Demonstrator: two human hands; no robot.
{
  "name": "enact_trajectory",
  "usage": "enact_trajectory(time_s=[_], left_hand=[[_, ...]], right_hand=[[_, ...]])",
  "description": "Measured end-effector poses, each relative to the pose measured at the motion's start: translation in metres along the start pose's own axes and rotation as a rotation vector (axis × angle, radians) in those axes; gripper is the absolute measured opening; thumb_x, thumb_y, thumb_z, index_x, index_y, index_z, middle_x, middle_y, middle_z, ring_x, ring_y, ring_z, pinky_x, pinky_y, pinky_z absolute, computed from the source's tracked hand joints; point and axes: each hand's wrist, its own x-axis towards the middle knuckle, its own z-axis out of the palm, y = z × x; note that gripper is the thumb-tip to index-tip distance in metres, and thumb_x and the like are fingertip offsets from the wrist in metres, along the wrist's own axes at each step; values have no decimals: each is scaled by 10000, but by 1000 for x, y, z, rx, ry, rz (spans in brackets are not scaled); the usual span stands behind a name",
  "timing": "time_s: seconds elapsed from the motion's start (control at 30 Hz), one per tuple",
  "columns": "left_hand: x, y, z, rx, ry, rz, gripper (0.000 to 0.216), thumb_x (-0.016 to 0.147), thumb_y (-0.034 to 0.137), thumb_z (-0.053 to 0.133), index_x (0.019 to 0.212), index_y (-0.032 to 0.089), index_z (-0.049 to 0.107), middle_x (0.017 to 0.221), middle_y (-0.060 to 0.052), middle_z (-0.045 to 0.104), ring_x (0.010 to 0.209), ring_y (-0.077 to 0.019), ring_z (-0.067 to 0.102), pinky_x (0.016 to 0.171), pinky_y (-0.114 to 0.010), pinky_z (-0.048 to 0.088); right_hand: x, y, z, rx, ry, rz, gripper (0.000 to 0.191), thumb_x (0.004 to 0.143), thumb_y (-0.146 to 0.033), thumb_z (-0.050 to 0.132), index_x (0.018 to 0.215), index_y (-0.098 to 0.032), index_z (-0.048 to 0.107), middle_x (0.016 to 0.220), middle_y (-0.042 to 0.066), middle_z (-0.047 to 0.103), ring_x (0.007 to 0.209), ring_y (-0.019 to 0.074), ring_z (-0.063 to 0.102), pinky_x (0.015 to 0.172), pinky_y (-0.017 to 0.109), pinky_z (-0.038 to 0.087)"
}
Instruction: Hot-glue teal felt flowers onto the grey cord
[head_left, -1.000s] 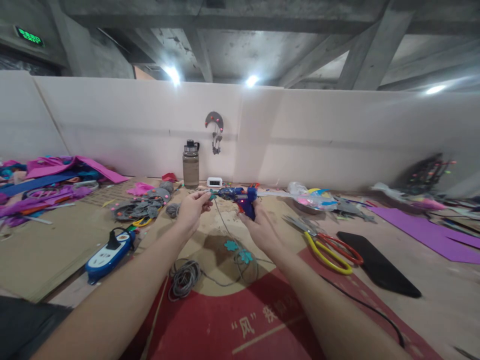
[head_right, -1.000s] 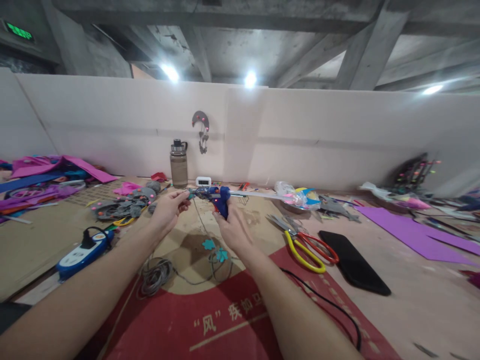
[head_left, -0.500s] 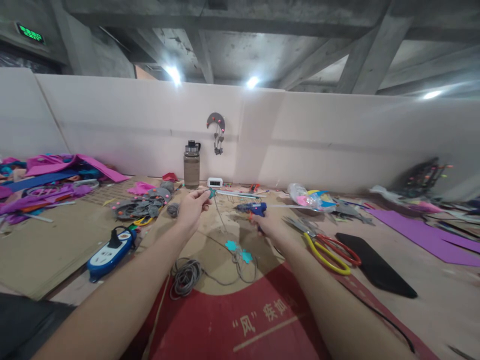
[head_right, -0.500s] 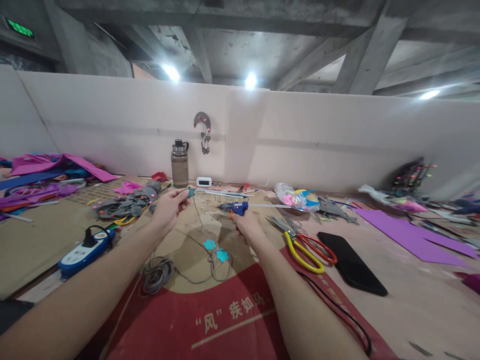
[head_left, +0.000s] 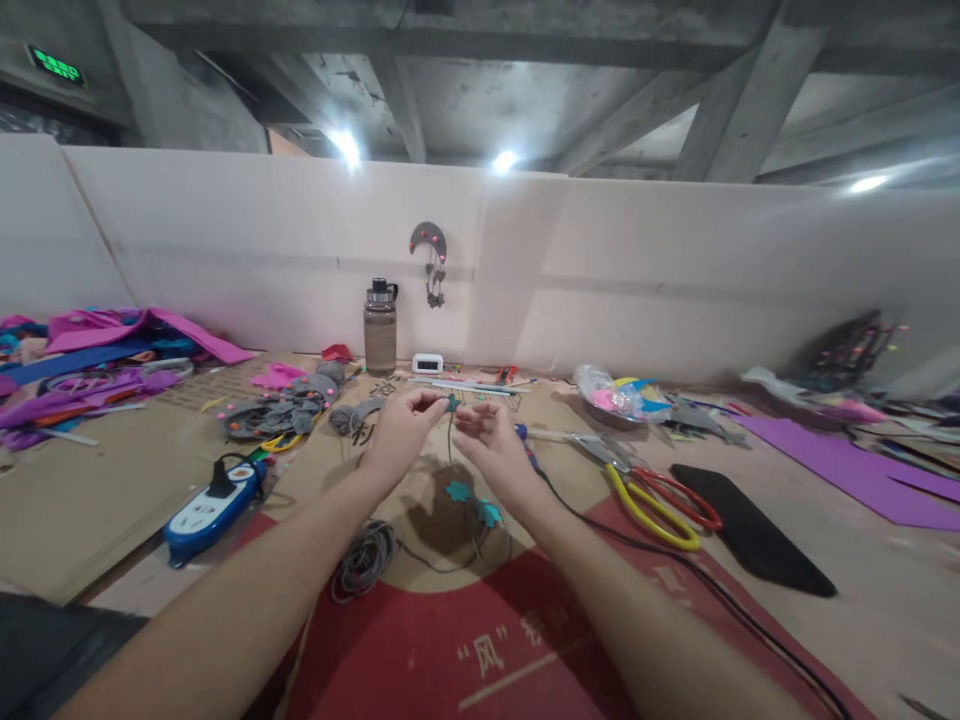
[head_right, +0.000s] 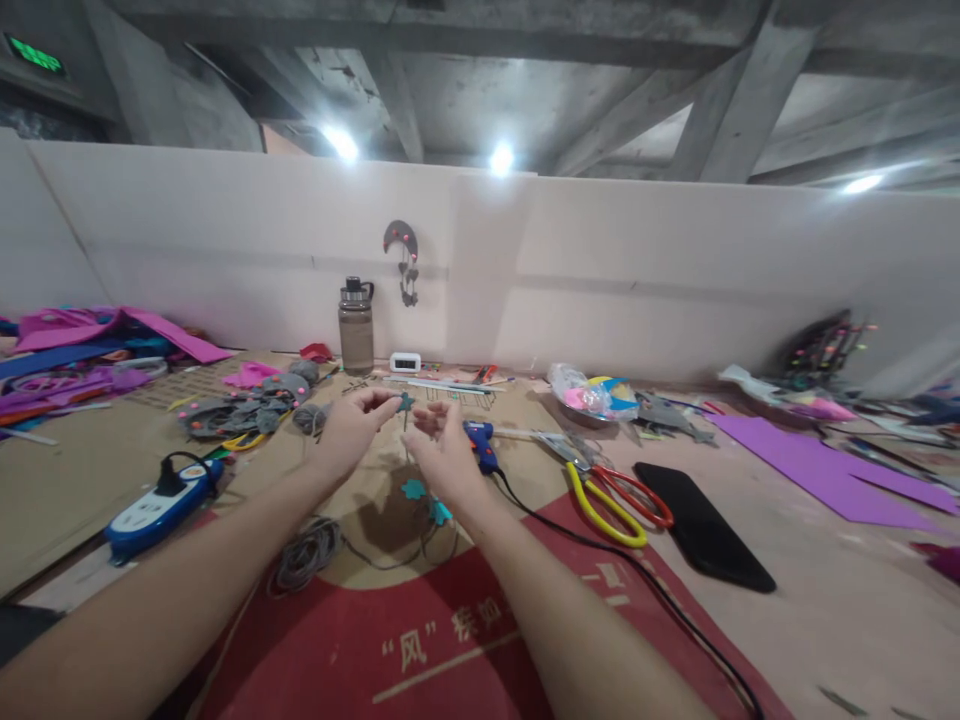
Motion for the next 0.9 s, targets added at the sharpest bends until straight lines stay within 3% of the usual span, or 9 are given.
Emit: enact_trajectory(time_s=[0.13, 0.27, 0.4, 0.53, 0.67, 0.9], left_hand=[[-8, 15, 3, 129, -20, 45, 195, 752, 325, 594, 817, 171, 695, 777, -30, 692, 641, -145, 575, 609, -261, 420], [-10, 18, 4, 102, -16, 46, 196, 753, 335, 601, 806, 169, 691, 796, -35, 690, 708, -159, 589, 661, -265, 424], [-8, 13, 6, -42, -46, -8, 215, 745, 355, 613, 821, 168, 685, 804, -37, 681, 740, -160, 578, 696, -267, 413], [-9, 13, 8, -95, -66, -49, 210, 729, 358, 630, 792, 163, 680, 728, -17, 645, 656, -132, 521, 629, -249, 372], [-11, 14, 10, -175, -92, -87, 197, 727, 343, 634, 786, 157, 666, 678, 4, 590, 604, -107, 461, 573, -239, 326], [-9, 10, 13, -356, -127, -203, 186, 700, 332, 655, 701, 149, 622, 611, 20, 517, 548, -87, 408, 528, -236, 284]], right_hand=[[-4, -2, 8, 192, -18, 89, 508, 653, -239, 669, 1012, -258, 311, 868, -30, 573, 694, 121, 584, 674, 318, 505], [-3, -5, 3, 52, 35, 24, 412, 712, -258, 611, 1024, -248, 342, 682, -86, 476, 560, 97, 471, 499, 225, 423], [-2, -11, -5, -246, 107, -113, 283, 752, -257, 571, 998, -216, 437, 672, -67, 445, 593, 101, 443, 552, 232, 382], [-2, -17, -11, -480, 174, -217, 136, 781, -279, 546, 894, -203, 556, 666, -39, 433, 629, 120, 427, 583, 247, 352], [-3, -19, -13, -595, 208, -285, 120, 796, -308, 544, 814, -203, 599, 669, -18, 464, 634, 133, 432, 592, 258, 345], [-6, -23, -14, -688, 202, -390, 102, 809, -265, 538, 849, -200, 606, 749, 18, 540, 661, 144, 470, 608, 265, 373]])
